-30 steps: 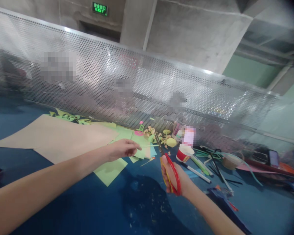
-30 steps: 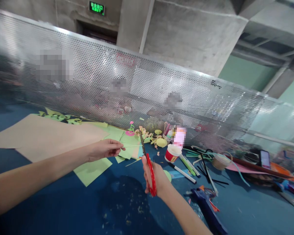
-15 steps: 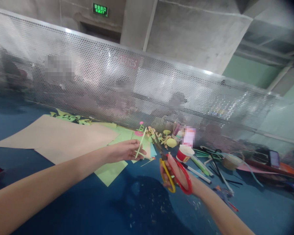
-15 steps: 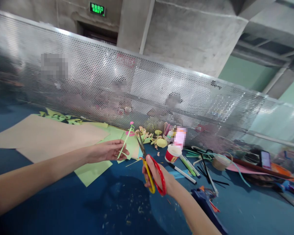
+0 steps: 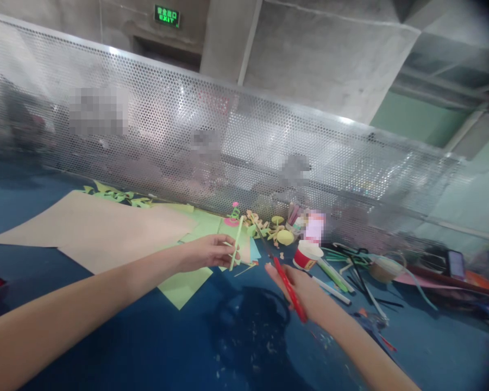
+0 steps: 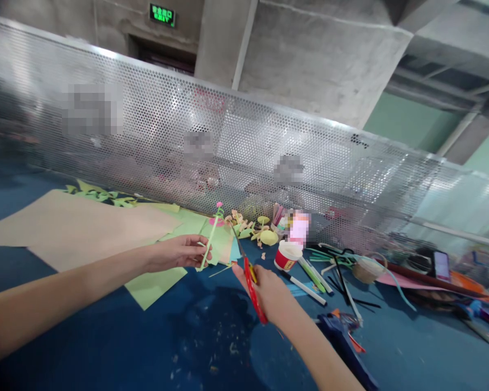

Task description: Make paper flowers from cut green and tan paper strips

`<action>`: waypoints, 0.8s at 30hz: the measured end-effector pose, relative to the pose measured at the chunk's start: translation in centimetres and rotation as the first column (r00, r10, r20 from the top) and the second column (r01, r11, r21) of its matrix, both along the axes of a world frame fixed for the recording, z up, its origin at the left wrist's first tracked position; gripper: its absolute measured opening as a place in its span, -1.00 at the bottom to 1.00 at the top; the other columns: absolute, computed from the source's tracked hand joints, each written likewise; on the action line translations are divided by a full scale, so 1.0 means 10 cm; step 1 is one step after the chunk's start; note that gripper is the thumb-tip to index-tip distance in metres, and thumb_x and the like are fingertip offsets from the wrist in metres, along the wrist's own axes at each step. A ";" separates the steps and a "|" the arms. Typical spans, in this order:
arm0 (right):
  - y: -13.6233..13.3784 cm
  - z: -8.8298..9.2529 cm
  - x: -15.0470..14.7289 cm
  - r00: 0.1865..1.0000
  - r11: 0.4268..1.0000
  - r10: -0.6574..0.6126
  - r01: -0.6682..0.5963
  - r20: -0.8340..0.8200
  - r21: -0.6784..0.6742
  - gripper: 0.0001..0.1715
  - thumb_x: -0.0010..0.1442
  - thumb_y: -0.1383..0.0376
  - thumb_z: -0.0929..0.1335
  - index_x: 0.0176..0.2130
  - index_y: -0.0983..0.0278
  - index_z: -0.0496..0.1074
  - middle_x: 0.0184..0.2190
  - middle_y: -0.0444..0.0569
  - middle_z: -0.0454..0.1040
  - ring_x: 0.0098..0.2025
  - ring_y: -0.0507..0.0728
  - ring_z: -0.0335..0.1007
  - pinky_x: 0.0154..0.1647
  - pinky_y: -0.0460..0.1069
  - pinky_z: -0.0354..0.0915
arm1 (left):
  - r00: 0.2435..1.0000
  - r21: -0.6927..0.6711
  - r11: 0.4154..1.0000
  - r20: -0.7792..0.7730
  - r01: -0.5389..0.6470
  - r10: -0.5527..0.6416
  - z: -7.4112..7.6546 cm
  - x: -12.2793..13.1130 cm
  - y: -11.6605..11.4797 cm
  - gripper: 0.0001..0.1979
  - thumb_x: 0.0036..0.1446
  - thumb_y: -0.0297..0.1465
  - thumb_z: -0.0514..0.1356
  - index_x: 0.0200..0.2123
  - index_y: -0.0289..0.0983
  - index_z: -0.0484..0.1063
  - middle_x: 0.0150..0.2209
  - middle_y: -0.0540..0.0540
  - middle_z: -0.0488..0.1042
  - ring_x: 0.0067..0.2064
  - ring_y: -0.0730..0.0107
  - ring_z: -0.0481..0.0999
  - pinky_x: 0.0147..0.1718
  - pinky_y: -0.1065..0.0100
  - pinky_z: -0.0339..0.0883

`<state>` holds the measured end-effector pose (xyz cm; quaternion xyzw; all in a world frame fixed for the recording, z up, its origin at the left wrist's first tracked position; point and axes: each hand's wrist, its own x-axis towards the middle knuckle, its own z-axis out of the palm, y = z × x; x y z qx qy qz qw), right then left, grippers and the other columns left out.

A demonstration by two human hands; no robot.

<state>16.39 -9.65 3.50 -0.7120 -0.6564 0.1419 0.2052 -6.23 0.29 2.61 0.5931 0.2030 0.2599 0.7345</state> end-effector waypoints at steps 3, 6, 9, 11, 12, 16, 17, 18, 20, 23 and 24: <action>0.07 -0.08 0.12 0.904 0.990 -0.138 0.115 0.406 0.080 -0.47 0.13 -0.07 0.12 -0.36 0.32 0.32 -0.46 0.14 0.44 -0.36 0.26 0.44 -0.38 0.04 0.26 | 0.998 0.041 0.997 -0.029 -0.059 0.060 -0.05 0.01 0.01 -0.75 -0.08 -0.35 0.28 -0.31 -0.29 0.34 -0.29 -0.08 0.45 -0.29 0.41 0.47 -0.10 0.22 0.23; 0.16 -0.22 0.24 0.818 0.974 -0.225 0.188 0.530 0.123 -0.51 0.15 0.03 0.16 -0.26 0.42 0.31 -0.36 0.24 0.44 -0.29 0.29 0.44 -0.35 0.03 0.25 | 0.993 0.075 0.991 -0.041 -0.107 0.110 -0.09 0.02 0.03 -0.74 -0.12 -0.35 0.30 -0.33 -0.29 0.36 -0.31 -0.06 0.45 -0.28 0.41 0.46 -0.10 0.21 0.24; 0.21 -0.34 0.34 0.808 0.974 -0.225 0.179 0.545 0.138 -0.52 0.14 0.05 0.18 -0.26 0.44 0.30 -0.36 0.25 0.44 -0.27 0.30 0.43 -0.35 0.03 0.24 | 0.991 0.085 0.988 -0.043 -0.126 0.130 -0.12 0.03 0.05 -0.73 -0.13 -0.34 0.30 -0.33 -0.30 0.36 -0.32 -0.08 0.45 -0.29 0.42 0.45 -0.12 0.24 0.26; 0.23 -0.38 0.37 0.817 0.979 -0.202 0.156 0.541 0.129 -0.48 0.14 0.02 0.17 -0.24 0.45 0.31 -0.34 0.27 0.43 -0.27 0.31 0.43 -0.35 0.05 0.24 | 0.987 0.113 0.983 -0.057 -0.145 0.152 -0.14 0.03 0.06 -0.73 -0.12 -0.32 0.29 -0.34 -0.31 0.37 -0.34 -0.08 0.45 -0.32 0.44 0.45 -0.16 0.26 0.28; 0.23 -0.38 0.38 0.819 0.982 -0.188 0.144 0.542 0.124 -0.47 0.13 0.01 0.17 -0.24 0.45 0.31 -0.33 0.28 0.43 -0.28 0.31 0.42 -0.35 0.06 0.24 | 0.984 0.137 0.978 -0.066 -0.157 0.167 -0.14 0.04 0.06 -0.73 -0.12 -0.31 0.29 -0.36 -0.31 0.36 -0.36 -0.07 0.44 -0.34 0.45 0.44 -0.18 0.28 0.28; 0.21 -0.33 0.33 0.831 0.973 -0.189 0.088 0.523 0.213 -0.64 0.09 0.13 0.25 -0.26 0.37 0.36 -0.32 0.23 0.43 -0.22 0.31 0.38 -0.28 0.07 0.24 | 0.977 0.264 0.950 -0.085 -0.168 0.196 -0.18 0.08 0.02 -0.76 -0.10 -0.29 0.26 -0.40 -0.31 0.34 -0.44 -0.02 0.42 -0.40 0.47 0.42 -0.27 0.32 0.30; 0.20 -0.30 0.29 0.856 0.963 -0.173 0.044 0.487 0.265 -0.70 0.08 0.19 0.26 -0.26 0.35 0.37 -0.29 0.20 0.43 -0.18 0.29 0.35 -0.23 0.08 0.23 | 0.977 0.293 0.942 -0.084 -0.165 0.197 -0.20 0.11 -0.01 -0.77 -0.10 -0.29 0.26 -0.41 -0.31 0.33 -0.46 -0.01 0.41 -0.42 0.47 0.42 -0.29 0.33 0.30; 0.18 -0.27 0.23 0.895 0.950 -0.129 -0.013 0.427 0.313 -0.75 0.07 0.24 0.27 -0.24 0.32 0.38 -0.26 0.17 0.42 -0.16 0.27 0.34 -0.18 0.08 0.22 | 0.978 0.321 0.934 -0.081 -0.159 0.194 -0.22 0.13 -0.04 -0.78 -0.09 -0.30 0.25 -0.42 -0.31 0.33 -0.48 -0.01 0.40 -0.43 0.47 0.41 -0.31 0.35 0.29; 0.14 -0.22 0.08 0.978 0.922 0.079 -0.145 0.194 0.358 -0.78 0.11 0.27 0.25 -0.22 0.27 0.38 -0.23 0.07 0.42 -0.19 0.18 0.35 -0.13 0.06 0.23 | 0.982 0.366 0.921 -0.076 -0.136 0.175 -0.27 0.20 -0.11 -0.80 -0.09 -0.32 0.24 -0.42 -0.31 0.32 -0.51 0.01 0.39 -0.45 0.49 0.39 -0.34 0.37 0.28; 0.07 -0.20 -0.17 0.907 0.919 0.336 -0.257 -0.256 0.299 -0.76 0.12 0.18 0.26 -0.23 0.24 0.36 -0.30 -0.04 0.45 -0.28 0.09 0.39 -0.24 -0.03 0.31 | 0.988 0.409 0.906 -0.059 -0.109 0.146 -0.34 0.28 -0.22 -0.84 -0.08 -0.36 0.23 -0.42 -0.31 0.34 -0.49 0.02 0.38 -0.42 0.49 0.37 -0.32 0.40 0.26; 0.05 -0.21 -0.24 0.871 0.918 0.359 -0.265 -0.336 0.295 -0.77 0.10 0.17 0.28 -0.26 0.25 0.36 -0.32 -0.05 0.45 -0.30 0.08 0.38 -0.26 -0.04 0.31 | 0.988 0.418 0.902 -0.054 -0.110 0.145 -0.36 0.30 -0.25 -0.84 -0.09 -0.37 0.24 -0.42 -0.32 0.35 -0.47 0.01 0.38 -0.41 0.49 0.37 -0.32 0.41 0.25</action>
